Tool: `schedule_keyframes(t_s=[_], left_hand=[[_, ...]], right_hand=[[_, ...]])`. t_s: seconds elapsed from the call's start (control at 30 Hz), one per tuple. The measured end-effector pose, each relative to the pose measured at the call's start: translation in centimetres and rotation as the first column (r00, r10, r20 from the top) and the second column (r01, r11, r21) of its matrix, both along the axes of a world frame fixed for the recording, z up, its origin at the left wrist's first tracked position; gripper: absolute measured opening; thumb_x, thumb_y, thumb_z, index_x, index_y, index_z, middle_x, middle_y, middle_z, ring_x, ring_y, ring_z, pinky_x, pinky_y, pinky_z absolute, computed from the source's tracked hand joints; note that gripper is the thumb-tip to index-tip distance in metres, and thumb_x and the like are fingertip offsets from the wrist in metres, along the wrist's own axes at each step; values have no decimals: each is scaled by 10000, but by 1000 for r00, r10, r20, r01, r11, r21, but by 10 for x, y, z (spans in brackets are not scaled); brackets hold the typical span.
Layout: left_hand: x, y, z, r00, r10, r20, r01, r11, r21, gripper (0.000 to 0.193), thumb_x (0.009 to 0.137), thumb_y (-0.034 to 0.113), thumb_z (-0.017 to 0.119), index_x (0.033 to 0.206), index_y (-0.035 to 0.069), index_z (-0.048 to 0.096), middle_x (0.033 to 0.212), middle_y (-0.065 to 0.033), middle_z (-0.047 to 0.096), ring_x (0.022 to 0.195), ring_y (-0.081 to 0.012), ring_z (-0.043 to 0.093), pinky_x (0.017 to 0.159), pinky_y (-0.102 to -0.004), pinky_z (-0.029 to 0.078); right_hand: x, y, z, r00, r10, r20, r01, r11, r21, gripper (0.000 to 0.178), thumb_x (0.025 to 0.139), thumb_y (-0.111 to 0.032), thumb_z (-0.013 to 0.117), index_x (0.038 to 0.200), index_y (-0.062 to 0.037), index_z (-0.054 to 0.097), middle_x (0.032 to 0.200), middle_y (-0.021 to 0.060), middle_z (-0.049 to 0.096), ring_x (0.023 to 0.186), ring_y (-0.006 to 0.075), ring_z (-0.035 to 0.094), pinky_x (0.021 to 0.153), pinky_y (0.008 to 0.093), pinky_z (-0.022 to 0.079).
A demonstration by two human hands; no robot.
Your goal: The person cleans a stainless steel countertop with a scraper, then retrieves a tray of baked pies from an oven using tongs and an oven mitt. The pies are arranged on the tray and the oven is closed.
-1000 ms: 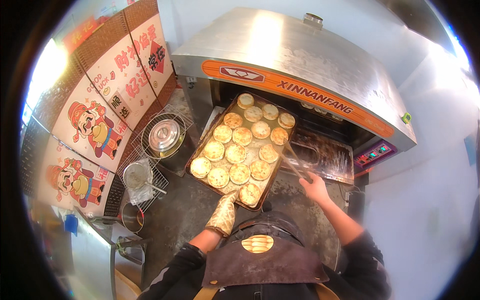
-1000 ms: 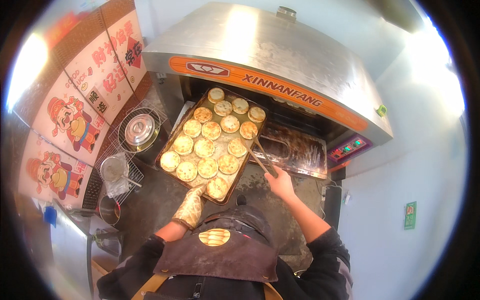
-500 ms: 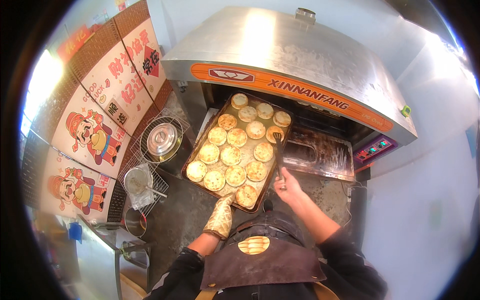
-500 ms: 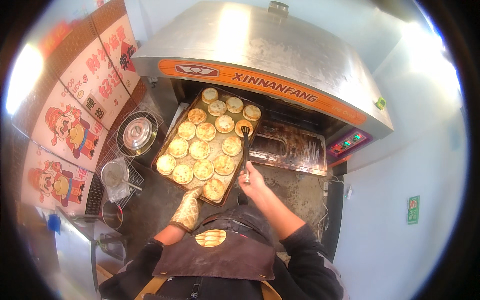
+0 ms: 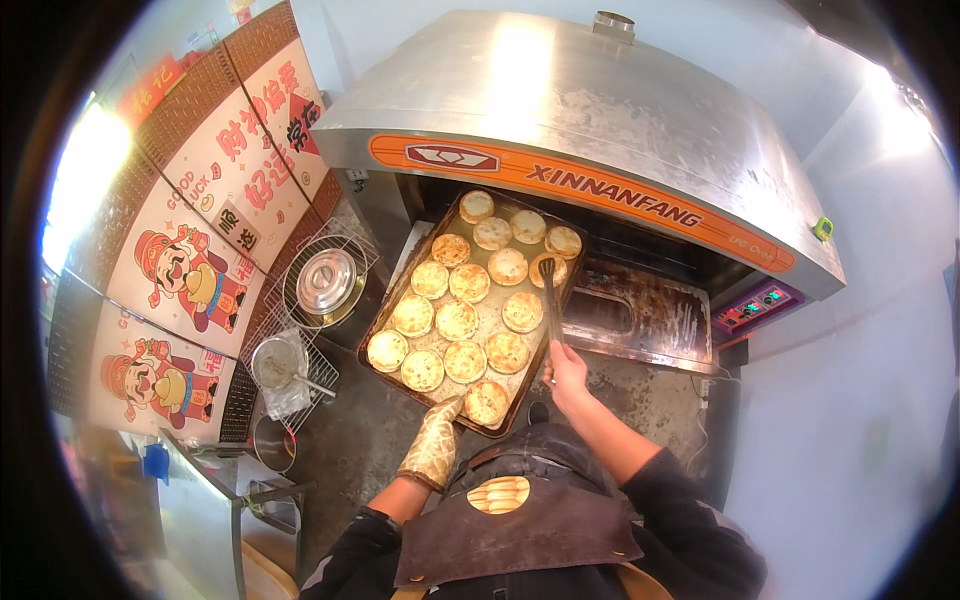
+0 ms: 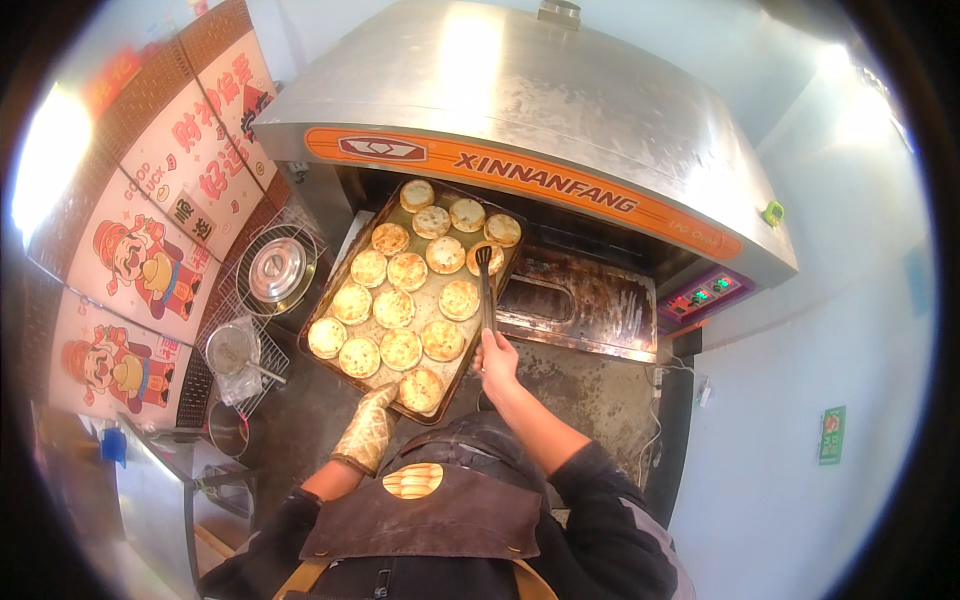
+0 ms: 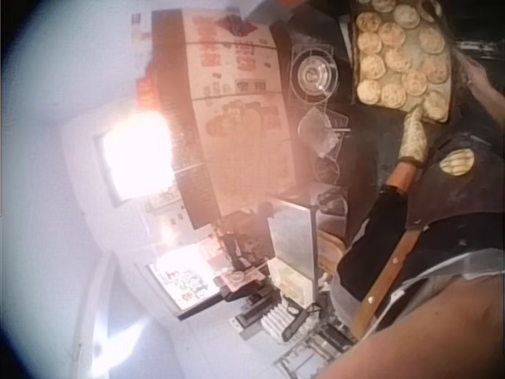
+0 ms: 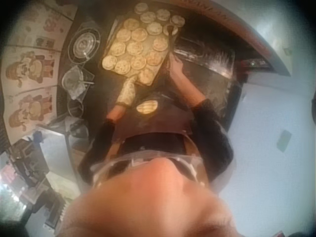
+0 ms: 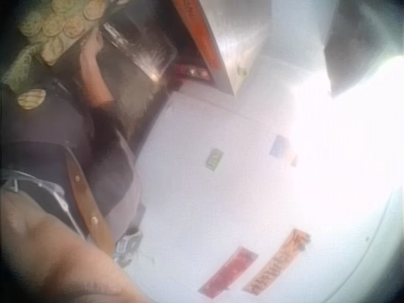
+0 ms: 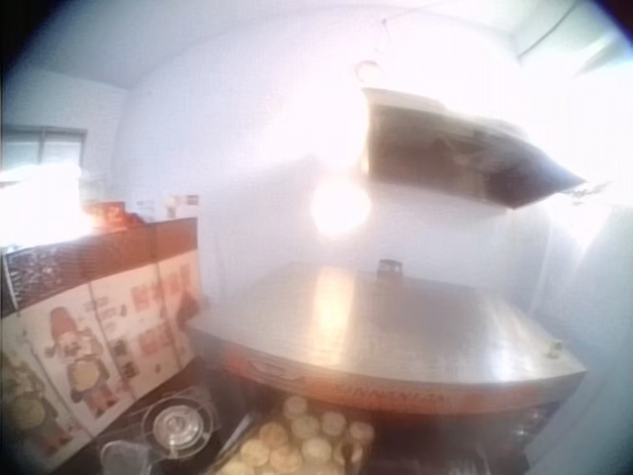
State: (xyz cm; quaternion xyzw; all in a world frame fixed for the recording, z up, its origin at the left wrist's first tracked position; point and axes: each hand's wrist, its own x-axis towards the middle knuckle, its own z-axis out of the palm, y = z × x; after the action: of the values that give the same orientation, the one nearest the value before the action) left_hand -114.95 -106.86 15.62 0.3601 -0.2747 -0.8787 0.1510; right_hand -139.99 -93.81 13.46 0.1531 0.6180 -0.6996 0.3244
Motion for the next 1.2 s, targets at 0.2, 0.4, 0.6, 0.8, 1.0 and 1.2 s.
schedule_keyframes(t_s=[0.2, 0.4, 0.6, 0.8, 1.0, 1.2], left_hand=[[7, -1, -4, 999, -14, -42, 14, 1000, 4, 375, 1103, 85, 563, 1421, -111, 597, 1461, -174, 657, 1321, -258, 650, 1159, -390, 525], [11, -2, -10, 995, -96, 8, 96, 989, -116, 421, 1138, 256, 582, 1402, -63, 656, 1407, -97, 690, 1245, -191, 624, 1101, -328, 475], [13, -1, -8, 994, -106, 37, 109, 990, -88, 424, 1134, 272, 589, 1411, -40, 660, 1405, -96, 688, 1232, -182, 618, 1097, -322, 467], [11, 0, 8, 993, -49, 109, 53, 998, -36, 406, 1128, 219, 579, 1430, -48, 629, 1445, -117, 665, 1292, -203, 618, 1146, -346, 468], [8, -1, 16, 996, -71, 47, 74, 995, -72, 404, 1120, 133, 568, 1465, -78, 566, 1500, -155, 626, 1375, -248, 601, 1223, -392, 452], [5, 1, 11, 996, -51, 79, 56, 996, -65, 393, 1118, 143, 576, 1438, -85, 590, 1481, -164, 639, 1368, -250, 605, 1218, -387, 454]], right_hand=[[-50, 73, 31, 288, 843, -455, 136, 434, 891, 516, 1075, -255, 636, 1539, -47, 549, 1248, 274, 685, 925, 486, 742, 808, 569, 609], [-62, 100, 95, 36, 993, -114, 187, 106, 977, 601, 1057, -213, 644, 1605, -69, 444, 1249, 211, 610, 869, 443, 735, 762, 526, 622], [-31, 97, 143, -44, 885, -464, 117, 466, 877, 541, 1027, -229, 735, 1507, -37, 573, 1027, 164, 669, 810, 334, 746, 664, 482, 589], [-34, 23, 127, 771, 587, 246, -614, 787, 48, 348, 1103, -327, 693, 1306, -54, 618, 897, 35, 562, 589, 79, 477, 447, 233, 392], [-21, 0, 80, 773, 432, 465, -412, 899, -150, 280, 1108, -344, 684, 1235, -126, 563, 911, 60, 544, 584, 71, 442, 426, 184, 369], [12, -5, 43, 831, 420, 366, -341, 903, -261, 301, 1113, -400, 667, 1125, -115, 575, 847, 34, 561, 581, 98, 483, 461, 238, 376]])
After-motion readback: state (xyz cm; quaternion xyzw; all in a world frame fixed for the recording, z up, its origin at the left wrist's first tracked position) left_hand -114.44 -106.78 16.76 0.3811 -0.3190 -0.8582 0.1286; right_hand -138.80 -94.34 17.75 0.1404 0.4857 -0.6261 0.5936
